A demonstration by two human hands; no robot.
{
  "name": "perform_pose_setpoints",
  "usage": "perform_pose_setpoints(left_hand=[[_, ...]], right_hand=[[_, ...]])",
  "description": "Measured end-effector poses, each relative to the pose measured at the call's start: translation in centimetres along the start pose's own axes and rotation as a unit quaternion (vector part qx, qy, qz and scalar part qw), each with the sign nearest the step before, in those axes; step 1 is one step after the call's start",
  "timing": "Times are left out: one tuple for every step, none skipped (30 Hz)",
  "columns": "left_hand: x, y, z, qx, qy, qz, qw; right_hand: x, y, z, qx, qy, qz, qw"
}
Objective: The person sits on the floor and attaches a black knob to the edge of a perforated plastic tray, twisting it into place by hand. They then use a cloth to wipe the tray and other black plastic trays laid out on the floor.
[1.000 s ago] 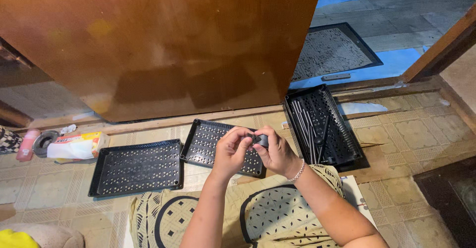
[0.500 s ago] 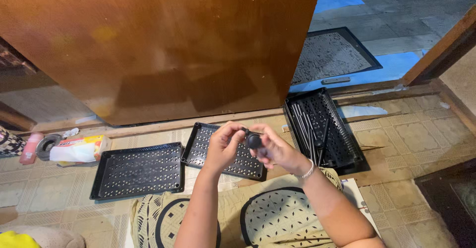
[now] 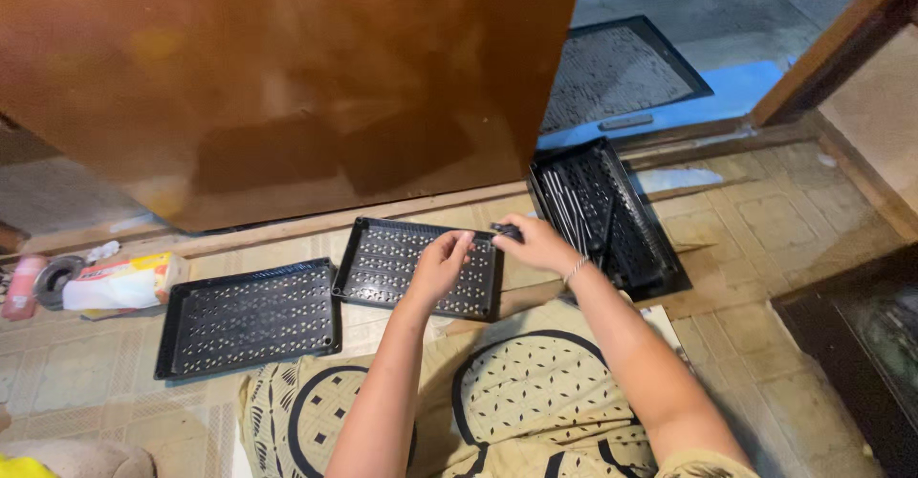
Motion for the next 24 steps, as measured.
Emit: perform_pose_setpoints(left_hand=[[-1.7, -0.3, -0.3, 0.008, 0.007, -0.045, 0.999], [-3.2, -0.5, -0.6, 0.016, 0.011, -0.09, 0.996], [-4.8, -1.1, -0.8, -0.007, 0.044, -0.129, 0.991], [-6.3, -1.7, -0.6, -0.03, 0.077, -0.168, 0.982], [-7.4, -2.3, -0.5, -0.051, 0.11, -0.206, 0.971], [-8.1, -2.8, -0.2, -0.077, 0.13, -0.263, 0.953], [-8.7, -3.2, 0.2, -0.103, 0.152, -0.319, 0.93], [-9.2, -3.6, 0.5, -0.129, 0.174, -0.374, 0.902], [-9.4, -4.1, 0.7, -0.143, 0.18, -0.407, 0.884], [-9.6, -4.5, 0.8, -0.159, 0.186, -0.44, 0.864], [-9.5, -4.9, 1.0, -0.174, 0.191, -0.472, 0.843], [-9.3, -5.1, 1.2, -0.176, 0.205, -0.475, 0.837], [-9.2, -5.4, 1.3, -0.178, 0.219, -0.477, 0.832], [-9.1, -5.6, 1.5, -0.179, 0.234, -0.478, 0.827], [-9.1, -5.8, 1.5, -0.181, 0.23, -0.485, 0.824], [-9.1, -5.9, 1.6, -0.183, 0.226, -0.491, 0.821], [-9.2, -6.0, 1.6, -0.184, 0.222, -0.498, 0.818], [-9.5, -6.0, 1.6, -0.182, 0.215, -0.508, 0.814], [-9.8, -6.0, 1.5, -0.181, 0.208, -0.519, 0.809], [-10.1, -6.0, 1.5, -0.18, 0.202, -0.528, 0.805], [-10.5, -6.0, 1.5, -0.179, 0.198, -0.532, 0.804], [-10.8, -6.0, 1.4, -0.178, 0.193, -0.534, 0.804], [-11.1, -6.0, 1.3, -0.176, 0.187, -0.536, 0.804], [-11.2, -6.1, 1.1, -0.171, 0.182, -0.531, 0.81]], right_hand=[[2.4, 0.5, -0.1, -0.008, -0.025, 0.047, 0.999], [4.7, 1.2, 0.1, 0.009, -0.071, 0.083, 0.994], [6.8, 2.2, 0.6, 0.025, -0.117, 0.119, 0.986], [8.3, 3.1, 1.1, 0.043, -0.131, 0.152, 0.979], [9.2, 4.2, 1.6, 0.061, -0.144, 0.186, 0.97], [10.1, 5.1, 2.2, 0.068, -0.17, 0.199, 0.963], [10.8, 5.9, 3.0, 0.074, -0.198, 0.211, 0.954], [11.3, 6.3, 3.6, 0.08, -0.226, 0.221, 0.945], [11.8, 6.6, 4.2, 0.1, -0.249, 0.176, 0.947], [12.1, 6.9, 4.8, 0.119, -0.273, 0.13, 0.946], [12.5, 7.2, 5.5, 0.138, -0.295, 0.083, 0.942], [12.7, 7.5, 6.0, 0.134, -0.3, 0.091, 0.94], [13.0, 7.9, 6.6, 0.13, -0.304, 0.098, 0.939], [13.3, 8.3, 7.3, 0.125, -0.308, 0.107, 0.937], [13.7, 8.5, 8.1, 0.097, -0.31, 0.119, 0.938], [14.1, 8.9, 9.5, 0.07, -0.311, 0.132, 0.939], [14.4, 9.1, 10.6, -0.035, -0.281, 0.211, 0.936], [14.7, 9.1, 11.9, -0.14, -0.246, 0.286, 0.916], [15.0, 8.6, 14.1, -0.244, -0.248, 0.284, 0.894], [15.6, 8.2, 17.0, -0.328, -0.375, 0.213, 0.841], [15.6, 7.8, 20.5, -0.401, -0.49, 0.136, 0.762], [15.2, 7.1, 22.9, -0.422, -0.536, 0.067, 0.728], [14.6, 5.9, 24.7, -0.466, -0.552, 0.047, 0.69], [13.9, 4.8, 26.1, -0.508, -0.551, 0.029, 0.661]])
Point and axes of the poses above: each hand's wrist, its own z-axis away from the middle knuckle, its own y-axis out of the back of the hand, x = y × z, the point moved 4 cm from there along -z, towards the middle knuckle, and after that the axes turned 6 degrees about y, right-handed, at the moved point
